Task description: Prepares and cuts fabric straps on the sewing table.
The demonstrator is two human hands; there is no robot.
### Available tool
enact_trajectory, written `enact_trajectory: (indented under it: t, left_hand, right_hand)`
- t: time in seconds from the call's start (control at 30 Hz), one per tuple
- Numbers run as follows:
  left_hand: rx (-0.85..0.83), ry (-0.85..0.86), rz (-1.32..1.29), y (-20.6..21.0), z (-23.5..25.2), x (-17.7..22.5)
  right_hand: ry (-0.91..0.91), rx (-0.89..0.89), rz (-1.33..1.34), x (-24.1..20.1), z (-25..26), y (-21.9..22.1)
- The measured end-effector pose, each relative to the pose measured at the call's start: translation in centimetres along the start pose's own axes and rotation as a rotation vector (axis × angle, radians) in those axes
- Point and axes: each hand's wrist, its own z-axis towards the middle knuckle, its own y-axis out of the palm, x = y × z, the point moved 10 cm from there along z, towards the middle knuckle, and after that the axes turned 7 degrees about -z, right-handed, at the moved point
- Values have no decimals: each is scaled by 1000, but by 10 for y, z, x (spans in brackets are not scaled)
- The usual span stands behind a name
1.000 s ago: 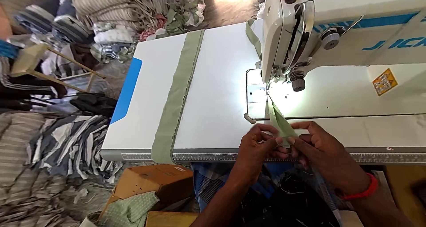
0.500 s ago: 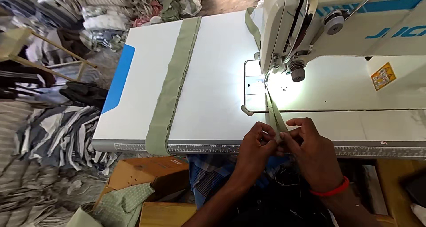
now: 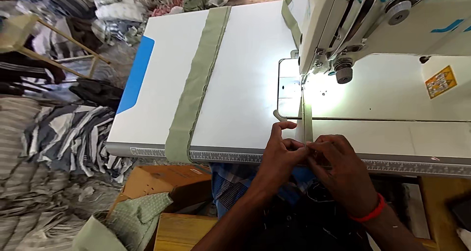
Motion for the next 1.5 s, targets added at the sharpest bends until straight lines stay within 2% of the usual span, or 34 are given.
enact_trajectory:
  t: [0.13, 0.27, 0.33, 0.37, 0.4, 0.47, 0.5, 0.57, 0.6, 0.67, 0.97, 1.13, 1.37, 1.43, 1.5]
  left_hand:
    - [-60, -49, -125, 6, 8, -8]
    - [-192, -147, -166, 13, 52, 1]
    - [-197, -174, -78, 12, 79, 14]
    - [-169, -142, 95, 7, 93, 21]
    - [-117, -60, 351, 2, 103, 31]
    - [15, 217, 862, 0, 109, 56]
    - [79, 393, 991, 3, 104, 65]
    - [102, 729, 1112, 11, 90, 65]
    - [85, 835, 1129, 13, 84, 59]
    - [81, 924, 1127, 14, 80, 56]
    - [118, 889, 1075, 9, 81, 59]
    - [121, 891, 1051, 8, 80, 61]
    - [111, 895, 1051, 8, 79, 61]
    - [114, 893, 1064, 8, 80, 60]
    - [124, 872, 1096, 9, 82, 57]
  right_hand:
    - [-71, -12, -118, 0, 8, 0]
    - [-181, -41, -226, -13, 21, -9]
    - [-188, -48, -262, -21, 26, -14]
    - [-176, -49, -289, -22, 26, -12]
    - [-155, -54, -321, -19, 26, -5]
    - [-95, -50, -349, -3, 23, 12]
    - [-74, -37, -347, 4, 25, 16]
    - [-43, -22, -331, 13, 33, 20]
    - [-32, -17, -330, 16, 37, 22]
    - [-36, 0, -331, 22, 50, 23]
    - [-78, -8, -343, 39, 99, 26]
    - [68, -41, -370, 50, 109, 32]
    - [144, -123, -295, 62, 118, 34]
    - [88, -146, -270, 70, 121, 35]
    - [-43, -157, -274, 75, 123, 36]
